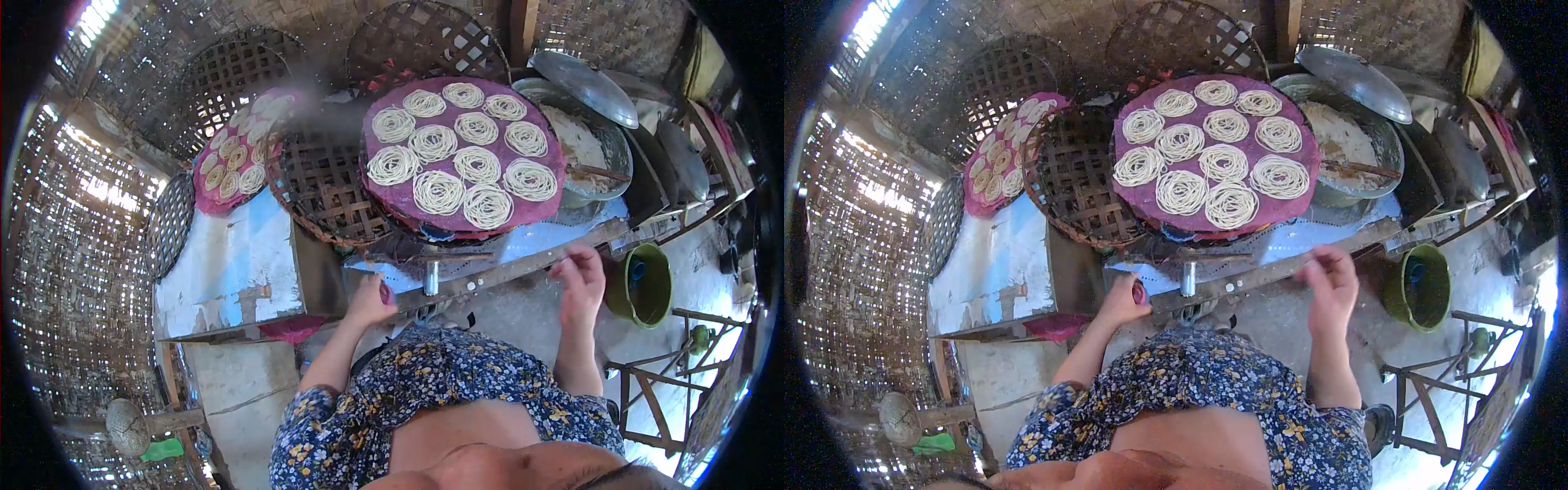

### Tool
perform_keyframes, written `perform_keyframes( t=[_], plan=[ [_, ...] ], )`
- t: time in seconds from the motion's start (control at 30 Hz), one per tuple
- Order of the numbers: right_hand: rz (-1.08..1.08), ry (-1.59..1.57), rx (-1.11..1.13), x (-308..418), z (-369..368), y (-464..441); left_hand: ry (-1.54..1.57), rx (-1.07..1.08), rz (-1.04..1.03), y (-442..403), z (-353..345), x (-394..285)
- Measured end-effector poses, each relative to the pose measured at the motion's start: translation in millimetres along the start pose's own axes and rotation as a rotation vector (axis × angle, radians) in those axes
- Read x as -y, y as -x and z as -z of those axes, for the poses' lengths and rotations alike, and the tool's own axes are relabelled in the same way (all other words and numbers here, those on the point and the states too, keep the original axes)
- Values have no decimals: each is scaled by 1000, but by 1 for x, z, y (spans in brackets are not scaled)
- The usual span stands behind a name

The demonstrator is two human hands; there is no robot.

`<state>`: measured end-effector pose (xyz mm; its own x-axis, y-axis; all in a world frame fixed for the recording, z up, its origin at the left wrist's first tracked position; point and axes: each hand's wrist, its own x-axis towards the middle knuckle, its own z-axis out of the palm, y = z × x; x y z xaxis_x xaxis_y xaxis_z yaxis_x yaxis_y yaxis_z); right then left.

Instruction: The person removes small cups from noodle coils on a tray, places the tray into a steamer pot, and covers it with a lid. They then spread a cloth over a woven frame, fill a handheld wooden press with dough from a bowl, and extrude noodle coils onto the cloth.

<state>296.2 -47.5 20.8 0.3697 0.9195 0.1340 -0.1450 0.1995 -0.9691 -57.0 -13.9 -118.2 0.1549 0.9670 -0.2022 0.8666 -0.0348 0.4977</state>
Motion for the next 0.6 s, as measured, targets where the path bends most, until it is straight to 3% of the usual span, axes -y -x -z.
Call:
perform_keyframes(
  t=[0.07,0.13,0.2,0.23,0.33,0.37,0.6],
  plan=[
    [141,183,249,9,-22,15,265,13,-256,20,35,-41],
    [281,344,537,25,-50,26,451,132,-227,42,93,-100],
    [321,469,702,33,-79,29,317,46,-485,45,117,-127],
    [250,486,705,34,-90,30,250,-5,-611,44,123,-135],
    [353,580,704,31,-104,25,164,-151,-953,36,132,-150],
    [430,563,656,29,-106,23,188,-147,-979,34,133,-152],
    [259,552,482,48,-110,-2,152,-21,-873,19,158,-144]
  ],
)
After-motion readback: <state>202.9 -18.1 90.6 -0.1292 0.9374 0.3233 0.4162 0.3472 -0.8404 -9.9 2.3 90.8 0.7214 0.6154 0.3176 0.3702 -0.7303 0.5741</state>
